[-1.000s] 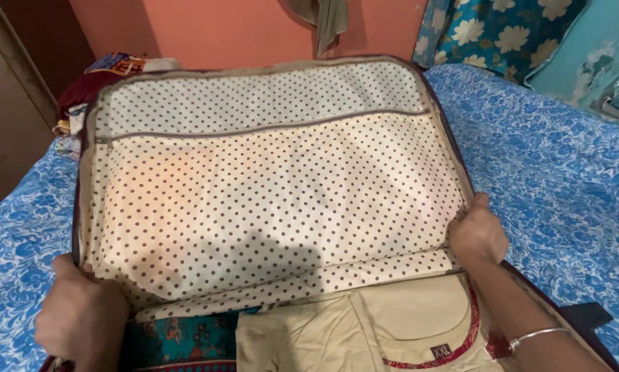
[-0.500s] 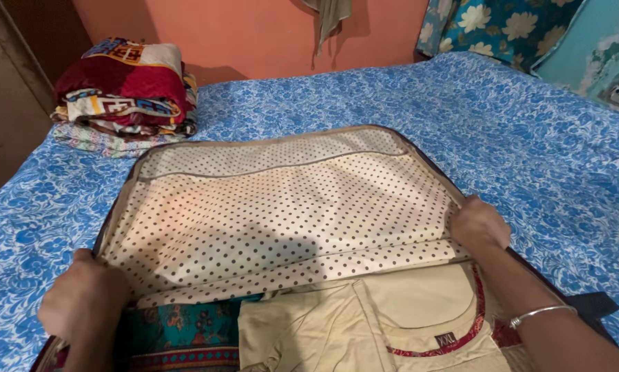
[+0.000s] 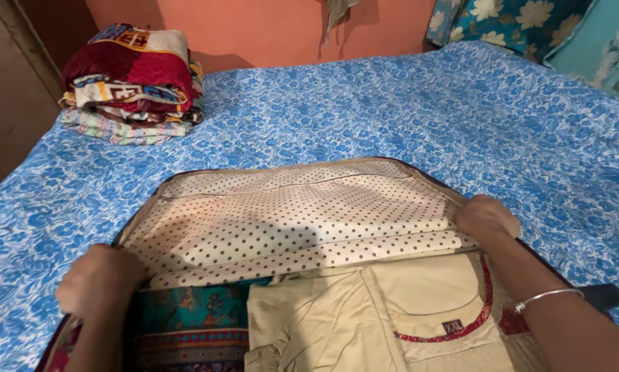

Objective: The person unzips a suitcase, opens the main compartment, and removes several items of clothing one by one.

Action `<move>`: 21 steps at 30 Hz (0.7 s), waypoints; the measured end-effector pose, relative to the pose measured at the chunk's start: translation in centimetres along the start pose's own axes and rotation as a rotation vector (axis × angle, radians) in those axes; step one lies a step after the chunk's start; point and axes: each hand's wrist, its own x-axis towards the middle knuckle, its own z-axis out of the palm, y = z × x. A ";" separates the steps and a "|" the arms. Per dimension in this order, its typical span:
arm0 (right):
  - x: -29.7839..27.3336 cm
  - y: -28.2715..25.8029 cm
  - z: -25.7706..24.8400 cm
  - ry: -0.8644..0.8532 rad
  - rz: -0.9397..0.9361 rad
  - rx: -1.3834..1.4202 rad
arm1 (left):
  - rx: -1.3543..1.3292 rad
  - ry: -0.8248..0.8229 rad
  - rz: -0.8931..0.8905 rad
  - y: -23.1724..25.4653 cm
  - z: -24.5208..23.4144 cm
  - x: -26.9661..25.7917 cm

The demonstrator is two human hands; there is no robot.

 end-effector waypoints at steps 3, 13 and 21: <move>-1.0 -0.1 -0.3 0.022 0.001 0.011 | 0.032 0.013 0.020 0.0 0.2 -0.4; -4.2 2.1 -1.1 -0.177 -0.384 -0.084 | 0.001 0.074 0.323 -2.1 -0.1 -3.8; -7.0 6.0 0.1 -0.142 -0.546 -0.092 | -0.052 0.222 0.638 -5.0 1.8 -8.2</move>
